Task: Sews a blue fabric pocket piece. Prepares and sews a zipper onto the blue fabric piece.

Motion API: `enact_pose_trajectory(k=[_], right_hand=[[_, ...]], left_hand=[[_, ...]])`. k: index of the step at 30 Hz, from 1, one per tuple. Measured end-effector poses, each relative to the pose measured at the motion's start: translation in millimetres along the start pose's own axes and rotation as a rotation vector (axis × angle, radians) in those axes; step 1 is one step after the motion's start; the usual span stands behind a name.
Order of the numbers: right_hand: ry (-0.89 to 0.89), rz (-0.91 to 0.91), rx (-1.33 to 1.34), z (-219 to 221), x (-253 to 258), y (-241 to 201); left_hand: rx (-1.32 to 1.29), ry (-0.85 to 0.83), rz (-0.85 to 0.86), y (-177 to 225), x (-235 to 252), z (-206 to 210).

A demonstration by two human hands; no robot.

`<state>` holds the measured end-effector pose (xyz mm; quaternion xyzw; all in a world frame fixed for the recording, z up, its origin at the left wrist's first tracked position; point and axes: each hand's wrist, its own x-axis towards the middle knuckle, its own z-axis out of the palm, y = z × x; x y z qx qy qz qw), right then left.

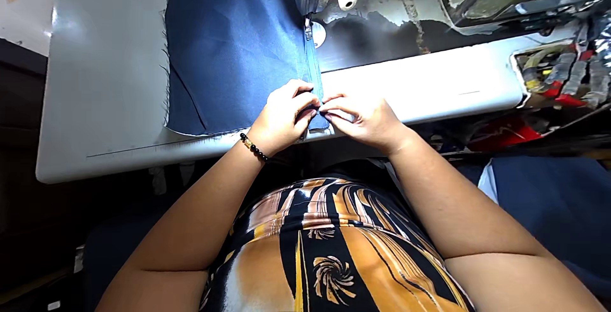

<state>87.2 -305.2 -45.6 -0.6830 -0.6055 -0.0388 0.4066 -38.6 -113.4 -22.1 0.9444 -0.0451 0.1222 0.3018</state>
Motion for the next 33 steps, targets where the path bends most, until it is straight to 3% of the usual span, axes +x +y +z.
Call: enact_pose_trajectory(k=[11,17,22,33], right_hand=[[-0.016,0.019,0.009,-0.7,0.7,-0.4],[-0.082,0.019,-0.032,-3.4,5.2,-3.0],[-0.187,0.157,-0.064,-12.8,19.3,-6.9],[-0.261,0.097,-0.167,-19.9,68.0,43.2]], left_hand=[[-0.008,0.054,0.028,-1.1,-1.8,4.2],[0.173,-0.018,-0.090,8.1,-2.9,2.2],[0.063,-0.008,-0.070,-3.3,12.3,-1.2],[0.043,0.063,0.035,-50.6,66.3,-15.4]])
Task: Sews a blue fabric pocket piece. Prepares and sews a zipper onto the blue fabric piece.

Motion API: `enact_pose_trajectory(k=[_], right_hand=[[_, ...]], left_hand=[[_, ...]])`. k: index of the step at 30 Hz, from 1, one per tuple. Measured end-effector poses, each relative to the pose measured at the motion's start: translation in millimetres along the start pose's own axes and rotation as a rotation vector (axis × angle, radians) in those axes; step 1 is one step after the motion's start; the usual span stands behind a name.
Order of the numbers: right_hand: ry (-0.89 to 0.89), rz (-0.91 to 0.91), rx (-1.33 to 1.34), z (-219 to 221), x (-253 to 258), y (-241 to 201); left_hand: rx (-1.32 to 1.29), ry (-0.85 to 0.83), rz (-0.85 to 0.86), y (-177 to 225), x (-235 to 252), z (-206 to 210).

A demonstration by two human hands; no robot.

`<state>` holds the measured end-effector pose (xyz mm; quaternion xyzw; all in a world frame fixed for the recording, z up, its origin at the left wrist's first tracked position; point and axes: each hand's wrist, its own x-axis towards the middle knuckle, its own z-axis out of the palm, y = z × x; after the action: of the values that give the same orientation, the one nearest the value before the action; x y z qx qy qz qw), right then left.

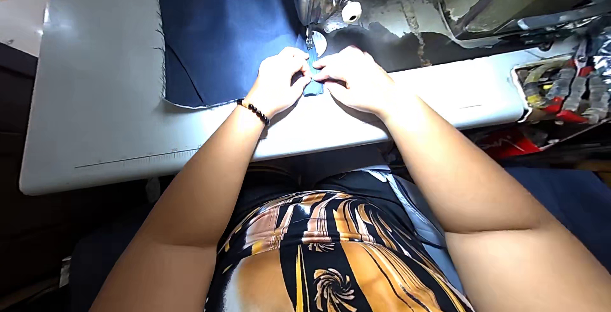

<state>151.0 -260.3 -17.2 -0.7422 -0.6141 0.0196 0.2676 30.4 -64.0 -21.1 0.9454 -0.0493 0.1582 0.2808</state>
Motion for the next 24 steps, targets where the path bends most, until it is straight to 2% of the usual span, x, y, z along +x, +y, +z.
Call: enact_pose_trajectory(k=[5,7,10,13,15,18,19,21,23,24], right_hand=[[0.026,0.159,-0.107,4.7,19.5,4.8],[0.024,0.232,-0.201,8.4,19.7,1.3],[0.010,0.268,-0.253,10.1,18.0,-0.1],[0.009,0.274,-0.205,8.6,19.7,3.2],[0.017,0.295,-0.159,7.1,24.6,5.2],[0.025,0.304,-0.114,6.5,23.0,3.5],[0.026,0.294,-0.092,3.2,19.3,1.7],[0.042,0.261,0.035,-4.8,-2.8,-6.1],[0.174,0.200,0.191,-11.6,-38.0,-13.1],[0.274,0.179,0.231,-13.9,-55.2,-13.9]], left_hand=[[0.039,-0.006,0.000,-31.8,35.0,-8.4],[0.053,-0.043,-0.052,-40.9,48.2,-12.8],[0.046,-0.093,-0.093,-54.6,66.3,-18.6],[0.116,-0.175,-0.117,-51.4,78.8,-28.5],[0.226,-0.216,-0.187,-45.5,85.5,-39.1],[0.367,-0.232,-0.398,-52.1,75.5,-42.2],[0.407,-0.218,-0.469,-44.7,67.7,-42.1],[0.508,-0.239,-0.617,-3.1,44.2,-42.2],[0.528,-0.333,-0.714,51.1,10.1,-47.6],[0.525,-0.421,-0.706,74.2,-4.2,-50.9]])
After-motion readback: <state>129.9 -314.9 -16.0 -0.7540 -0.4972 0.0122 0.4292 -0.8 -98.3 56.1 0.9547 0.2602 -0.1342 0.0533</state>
